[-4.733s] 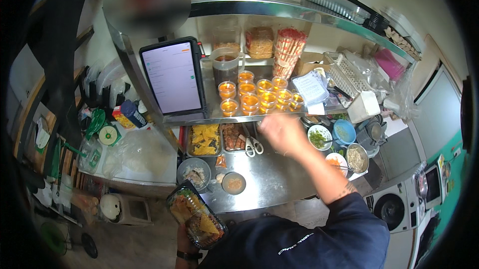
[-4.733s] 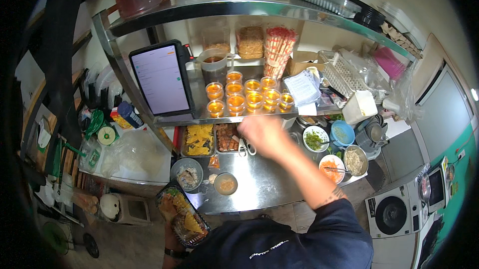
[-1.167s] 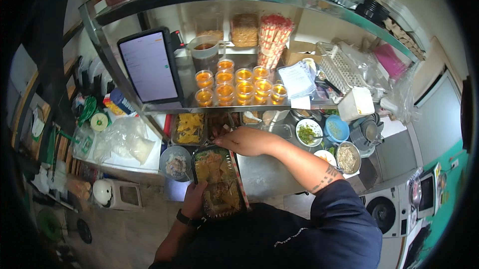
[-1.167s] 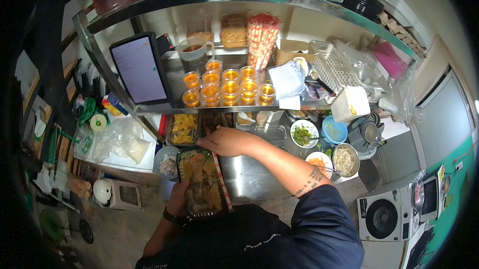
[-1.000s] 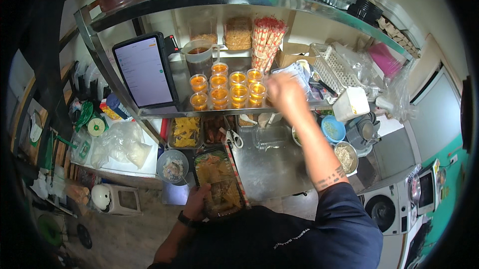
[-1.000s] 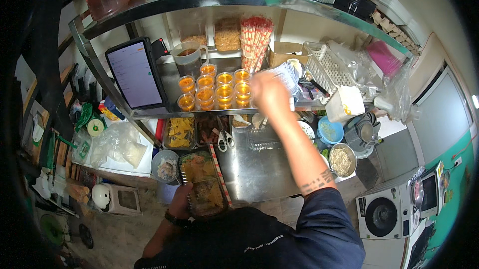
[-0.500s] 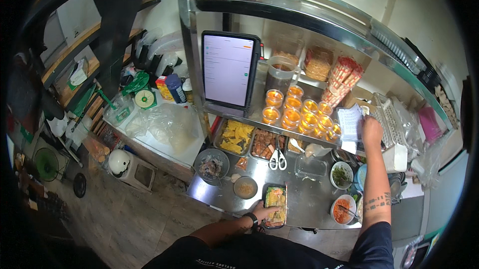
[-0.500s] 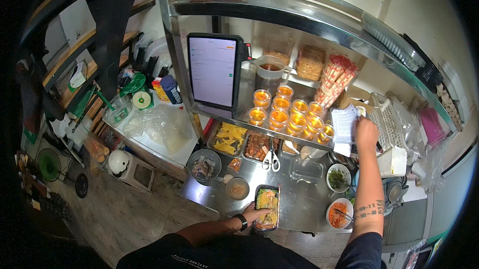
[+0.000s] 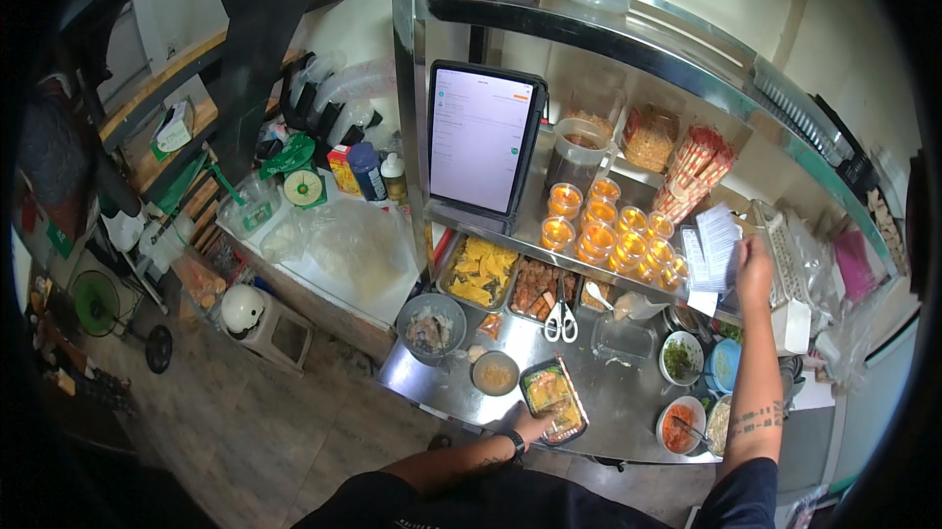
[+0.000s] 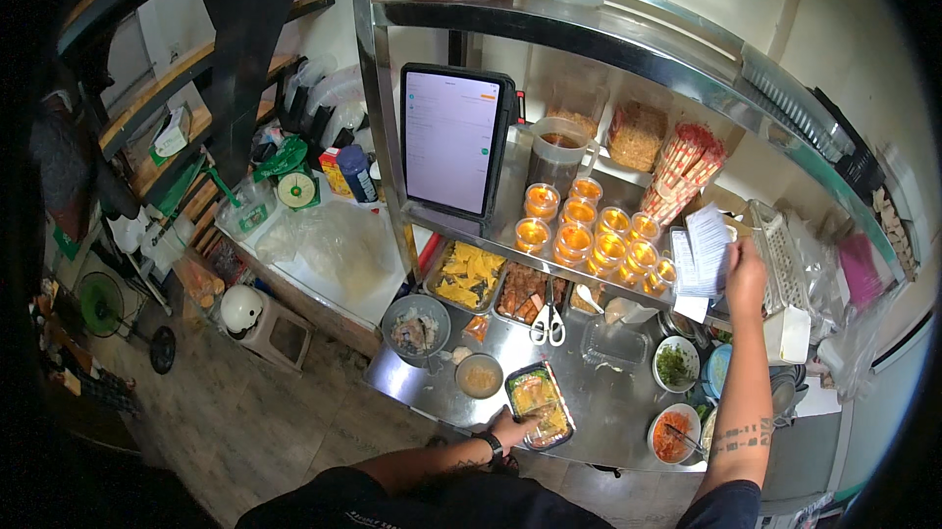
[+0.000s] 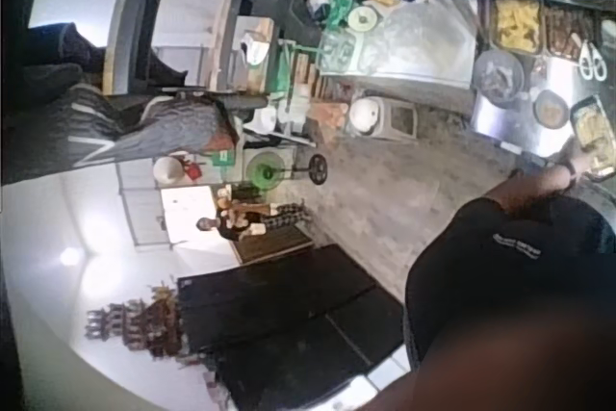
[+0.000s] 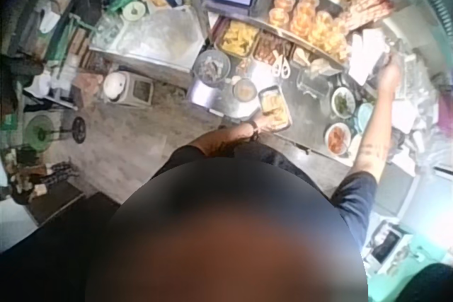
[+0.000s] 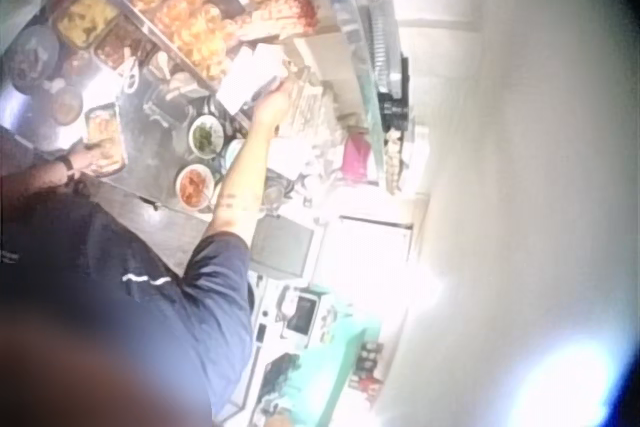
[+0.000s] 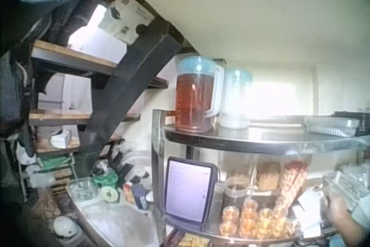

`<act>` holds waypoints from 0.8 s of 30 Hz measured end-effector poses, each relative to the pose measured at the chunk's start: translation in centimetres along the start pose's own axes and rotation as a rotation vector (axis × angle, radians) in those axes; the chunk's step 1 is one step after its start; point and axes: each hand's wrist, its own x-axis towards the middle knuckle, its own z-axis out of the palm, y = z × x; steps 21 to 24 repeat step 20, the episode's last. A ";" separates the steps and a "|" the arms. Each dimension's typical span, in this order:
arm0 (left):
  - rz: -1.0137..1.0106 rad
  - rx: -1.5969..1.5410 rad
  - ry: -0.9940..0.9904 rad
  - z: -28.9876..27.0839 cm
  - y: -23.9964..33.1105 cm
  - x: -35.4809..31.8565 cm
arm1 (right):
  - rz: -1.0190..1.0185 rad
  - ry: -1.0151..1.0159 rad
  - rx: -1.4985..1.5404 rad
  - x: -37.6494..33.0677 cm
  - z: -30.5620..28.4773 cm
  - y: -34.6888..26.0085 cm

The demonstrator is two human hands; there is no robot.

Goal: The person assembles a bento box by layering rice, vegetables, meat, and egg using tongs and scissors. They arrange the ingredients in a rectangular container and then close the lid.

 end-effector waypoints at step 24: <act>0.362 1.457 -0.304 1.0 8.0 2.4 | 0.309 -0.624 0.423 -43.6 5.1 -10.2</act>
